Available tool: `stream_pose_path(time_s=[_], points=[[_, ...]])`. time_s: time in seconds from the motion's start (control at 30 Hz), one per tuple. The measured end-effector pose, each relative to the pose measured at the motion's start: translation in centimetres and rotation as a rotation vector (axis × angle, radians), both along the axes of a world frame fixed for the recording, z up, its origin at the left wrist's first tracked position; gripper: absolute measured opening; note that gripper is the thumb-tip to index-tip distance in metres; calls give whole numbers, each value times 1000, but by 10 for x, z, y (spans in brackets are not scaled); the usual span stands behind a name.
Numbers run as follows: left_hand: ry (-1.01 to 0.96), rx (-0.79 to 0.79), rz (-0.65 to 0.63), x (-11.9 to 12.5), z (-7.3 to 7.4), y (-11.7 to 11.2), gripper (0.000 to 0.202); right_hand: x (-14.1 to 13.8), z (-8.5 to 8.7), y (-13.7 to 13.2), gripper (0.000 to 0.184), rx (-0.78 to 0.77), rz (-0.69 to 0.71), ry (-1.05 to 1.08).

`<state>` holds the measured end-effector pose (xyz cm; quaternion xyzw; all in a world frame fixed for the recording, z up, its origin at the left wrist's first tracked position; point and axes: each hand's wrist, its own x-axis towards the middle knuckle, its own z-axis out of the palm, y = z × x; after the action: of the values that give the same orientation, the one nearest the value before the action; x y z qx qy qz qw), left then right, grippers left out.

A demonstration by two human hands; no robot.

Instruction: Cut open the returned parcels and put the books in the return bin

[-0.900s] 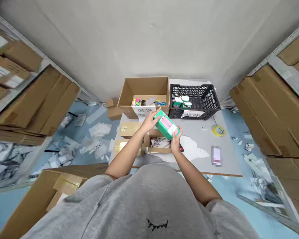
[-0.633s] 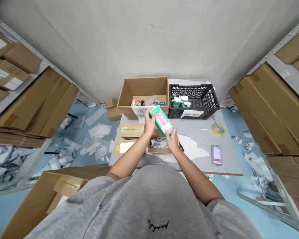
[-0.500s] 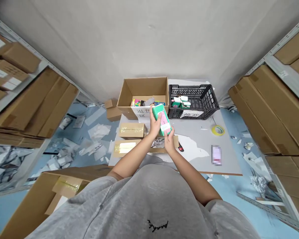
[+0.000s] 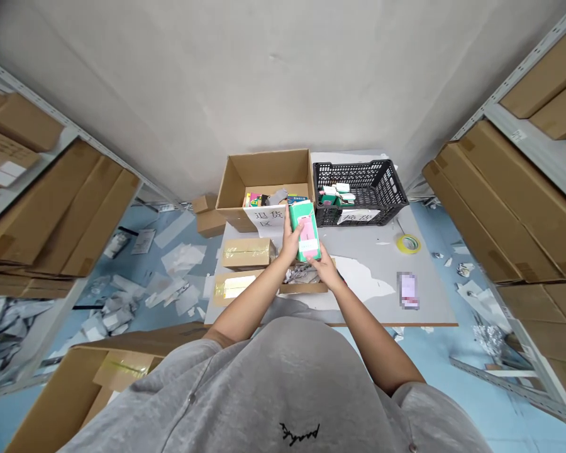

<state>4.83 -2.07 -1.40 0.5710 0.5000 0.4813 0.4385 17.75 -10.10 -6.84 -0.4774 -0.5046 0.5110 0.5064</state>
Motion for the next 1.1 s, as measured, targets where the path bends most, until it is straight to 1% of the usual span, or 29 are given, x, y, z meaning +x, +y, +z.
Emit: stream_pose_path(time_s=[0.07, 0.17, 0.23, 0.3, 0.4, 0.5, 0.57, 0.63, 0.7, 0.77, 0.83, 0.9, 1.0, 1.1], points=[[19, 55, -66, 0, 1, 5, 88, 7, 3, 3, 83, -9, 4, 12], [92, 139, -212, 8, 5, 16, 88, 19, 8, 9, 89, -22, -21, 22], [132, 200, -308, 18, 10, 26, 89, 29, 11, 14, 93, -21, -53, 32], [148, 256, -368, 34, 14, 38, 91, 40, 12, 22, 96, -16, -96, 42], [144, 319, -392, 65, 20, 57, 92, 67, 13, 40, 100, -8, -147, 46], [134, 375, -409, 106, 21, 84, 90, 107, 13, 71, 104, 41, -166, 6], [137, 394, -427, 136, 20, 109, 91, 141, 13, 98, 108, 86, -170, -46], [152, 371, -426, 169, 16, 140, 95, 178, 12, 130, 111, 118, -177, -110], [181, 305, -396, 201, 11, 175, 103, 218, 10, 164, 111, 139, -172, -180], [214, 233, -372, 230, 2, 211, 108, 256, 5, 200, 107, 141, -143, -252], [231, 197, -380, 256, -11, 244, 111, 290, -3, 234, 97, 130, -107, -313], [236, 193, -398, 276, -25, 270, 112, 318, -13, 264, 89, 129, -95, -367], [258, 193, -421, 296, -47, 294, 112, 347, -29, 296, 86, 167, -165, -469], [301, 174, -451, 306, -68, 304, 106, 363, -38, 310, 95, 198, -214, -577]])
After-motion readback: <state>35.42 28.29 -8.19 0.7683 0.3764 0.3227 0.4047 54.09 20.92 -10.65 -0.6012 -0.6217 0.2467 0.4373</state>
